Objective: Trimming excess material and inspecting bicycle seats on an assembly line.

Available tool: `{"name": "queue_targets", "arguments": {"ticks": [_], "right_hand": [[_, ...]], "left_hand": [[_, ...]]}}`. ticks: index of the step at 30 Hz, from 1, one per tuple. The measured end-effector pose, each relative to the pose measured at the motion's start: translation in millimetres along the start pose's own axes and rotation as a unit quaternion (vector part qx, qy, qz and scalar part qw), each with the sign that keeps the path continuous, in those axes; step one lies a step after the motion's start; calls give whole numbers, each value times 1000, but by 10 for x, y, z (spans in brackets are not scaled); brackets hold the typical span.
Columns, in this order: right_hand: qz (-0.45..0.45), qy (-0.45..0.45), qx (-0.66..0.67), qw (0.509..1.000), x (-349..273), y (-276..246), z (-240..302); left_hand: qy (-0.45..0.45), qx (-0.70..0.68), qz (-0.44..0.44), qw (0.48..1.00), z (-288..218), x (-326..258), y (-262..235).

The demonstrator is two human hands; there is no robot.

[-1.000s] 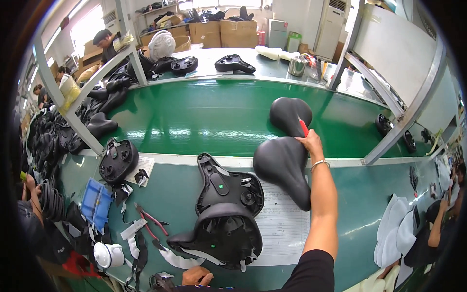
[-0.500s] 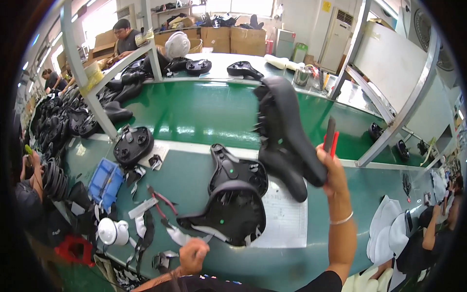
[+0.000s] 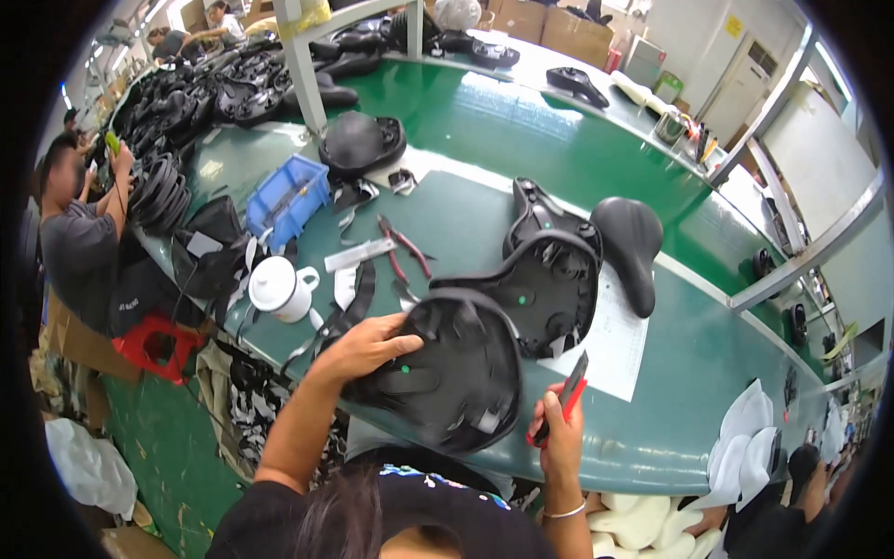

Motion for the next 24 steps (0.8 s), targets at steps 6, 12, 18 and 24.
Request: {"name": "queue_targets", "arguments": {"ticks": [6, 12, 18, 24], "right_hand": [[19, -91, -125, 988, -57, 304, -64], [42, -24, -221, 974, -128, 279, -279], [66, 38, -213, 974, -24, 261, -234], [239, -147, -456, 844, -264, 199, 143]], "left_hand": [[160, 367, 211, 892, -271, 246, 296], [239, 368, -181, 880, -475, -13, 504], [187, 461, -117, 860, -259, -217, 924], [174, 336, -51, 924, -215, -255, 773]]}}
Point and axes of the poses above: each hand's wrist, its own x-axis towards the middle knuckle, its own y-axis out of the palm, z = x × y, the point moved 4 cm from there along x, towards the middle knuckle, and after that the axes turned 7 degrees about -z, right-handed, at the moved point
